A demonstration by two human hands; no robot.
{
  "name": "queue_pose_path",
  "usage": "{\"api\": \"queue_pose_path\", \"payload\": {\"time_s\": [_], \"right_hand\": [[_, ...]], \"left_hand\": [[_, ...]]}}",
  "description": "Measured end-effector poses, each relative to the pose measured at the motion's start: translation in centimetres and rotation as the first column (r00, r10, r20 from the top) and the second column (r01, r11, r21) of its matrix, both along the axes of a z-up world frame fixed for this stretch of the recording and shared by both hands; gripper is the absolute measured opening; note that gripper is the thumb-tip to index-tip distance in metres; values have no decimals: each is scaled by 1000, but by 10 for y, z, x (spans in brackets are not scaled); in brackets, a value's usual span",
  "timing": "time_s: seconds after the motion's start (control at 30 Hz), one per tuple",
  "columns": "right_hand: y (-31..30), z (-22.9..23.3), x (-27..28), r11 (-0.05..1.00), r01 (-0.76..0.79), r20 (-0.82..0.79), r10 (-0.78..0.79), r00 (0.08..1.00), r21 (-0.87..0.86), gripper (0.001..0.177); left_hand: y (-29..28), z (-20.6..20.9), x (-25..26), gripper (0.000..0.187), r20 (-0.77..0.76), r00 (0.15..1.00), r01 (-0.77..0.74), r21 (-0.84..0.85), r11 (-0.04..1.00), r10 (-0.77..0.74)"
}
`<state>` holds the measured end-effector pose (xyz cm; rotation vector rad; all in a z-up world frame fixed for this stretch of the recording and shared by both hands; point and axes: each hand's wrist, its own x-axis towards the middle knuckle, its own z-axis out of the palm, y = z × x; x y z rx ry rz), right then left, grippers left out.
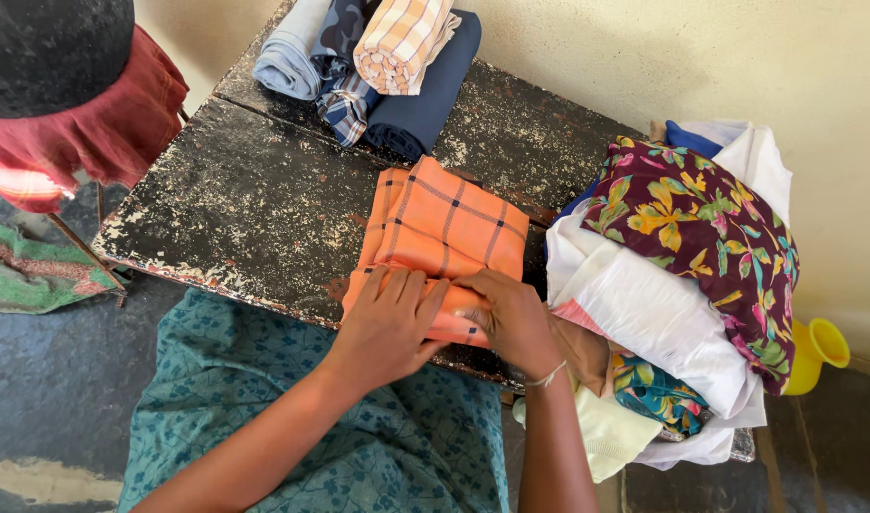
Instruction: The person folds an orange plaid fabric, a floral-patterned cloth, and a white shirt on a worn table. Each item is folded neatly and placed in a growing stack. The person then begins to button the white shirt.
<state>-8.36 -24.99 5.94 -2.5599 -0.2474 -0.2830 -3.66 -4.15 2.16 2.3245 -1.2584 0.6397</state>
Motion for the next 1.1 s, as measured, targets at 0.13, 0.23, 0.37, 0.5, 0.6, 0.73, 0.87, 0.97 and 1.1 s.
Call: {"api": "queue_pose_path", "payload": {"time_s": [0.13,0.23,0.37,0.5,0.6,0.73,0.87,0.97,1.1], "right_hand": [[-16,-10,19,991,-99,-78,106,991,85,32],[-29,-16,33,978,-139,-179,166,970,154,31],[-43,-21,51,971,-127,-364,195,911,201,35],[-51,-26,65,970,-66,-454,170,875,235,40],[-58,-33,68,948,-65,-388,190,902,312,38],[-63,-47,66,922,5,-265,106,958,387,32],[-62,-63,63,761,87,-121,-11,993,643,22],[-62,-65,63,611,158,-44,-198,979,776,20],[-58,-55,66,649,250,106,-456,883,718,18]], "left_hand": [[-5,4,12,79,-46,999,21,116,993,-16],[-10,11,22,81,-70,996,54,111,992,-46],[-15,20,34,76,-226,973,89,170,981,-49],[-20,30,48,76,-348,938,117,278,953,-14],[-24,35,60,80,-415,910,155,295,943,-20],[-26,33,74,80,-423,903,215,299,930,-73],[-11,19,87,74,-238,940,280,138,950,-243],[2,8,87,67,-130,950,294,52,954,-285],[24,-1,68,60,-39,969,240,-107,965,-245]]}}
